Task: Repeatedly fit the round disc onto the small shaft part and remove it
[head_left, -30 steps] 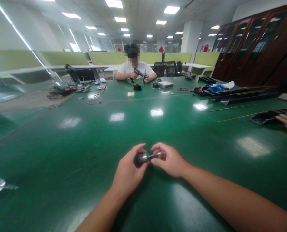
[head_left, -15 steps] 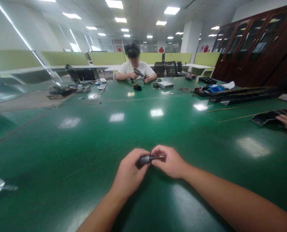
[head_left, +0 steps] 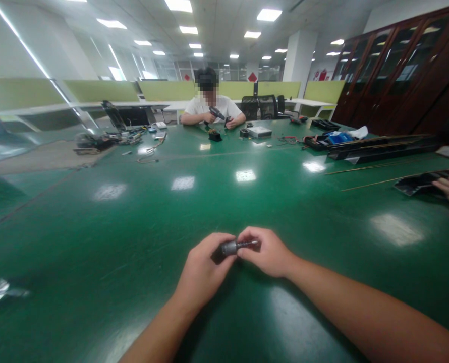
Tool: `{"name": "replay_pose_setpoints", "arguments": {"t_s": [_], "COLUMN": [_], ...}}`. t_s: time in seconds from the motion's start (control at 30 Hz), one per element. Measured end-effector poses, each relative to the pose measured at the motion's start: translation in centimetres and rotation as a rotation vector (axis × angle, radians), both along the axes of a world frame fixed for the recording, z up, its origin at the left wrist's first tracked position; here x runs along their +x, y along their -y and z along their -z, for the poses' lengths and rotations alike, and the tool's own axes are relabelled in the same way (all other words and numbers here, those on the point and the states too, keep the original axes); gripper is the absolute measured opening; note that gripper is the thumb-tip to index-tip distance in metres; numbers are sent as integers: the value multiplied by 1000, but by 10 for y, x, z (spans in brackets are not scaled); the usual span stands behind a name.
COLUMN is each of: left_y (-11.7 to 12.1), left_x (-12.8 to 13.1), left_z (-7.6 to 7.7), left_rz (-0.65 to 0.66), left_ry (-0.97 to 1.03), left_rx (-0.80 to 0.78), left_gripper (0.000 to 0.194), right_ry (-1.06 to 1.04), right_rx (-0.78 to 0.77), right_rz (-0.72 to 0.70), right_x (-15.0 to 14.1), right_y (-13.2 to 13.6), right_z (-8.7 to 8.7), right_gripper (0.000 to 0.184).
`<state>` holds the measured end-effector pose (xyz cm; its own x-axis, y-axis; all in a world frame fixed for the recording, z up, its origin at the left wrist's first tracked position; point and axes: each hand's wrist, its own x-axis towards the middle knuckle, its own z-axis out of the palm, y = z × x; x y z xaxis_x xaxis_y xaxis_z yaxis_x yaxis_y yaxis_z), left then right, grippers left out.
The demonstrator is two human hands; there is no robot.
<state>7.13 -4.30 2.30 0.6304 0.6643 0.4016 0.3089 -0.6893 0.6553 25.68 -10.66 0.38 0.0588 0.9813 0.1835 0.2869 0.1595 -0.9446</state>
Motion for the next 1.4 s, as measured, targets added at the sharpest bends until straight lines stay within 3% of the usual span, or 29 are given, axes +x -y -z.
{"name": "replay_pose_setpoints", "arguments": {"t_s": [1.4], "left_y": [-8], "left_x": [-4], "left_z": [-3], "left_rz": [1], "left_ry": [-11], "left_rx": [66], "left_gripper": [23], "right_ry": [-5], "right_rx": [-20], "right_rz": [64], "right_x": [1], "right_y": [-1], "right_z": [-1], "right_gripper": [10]}}
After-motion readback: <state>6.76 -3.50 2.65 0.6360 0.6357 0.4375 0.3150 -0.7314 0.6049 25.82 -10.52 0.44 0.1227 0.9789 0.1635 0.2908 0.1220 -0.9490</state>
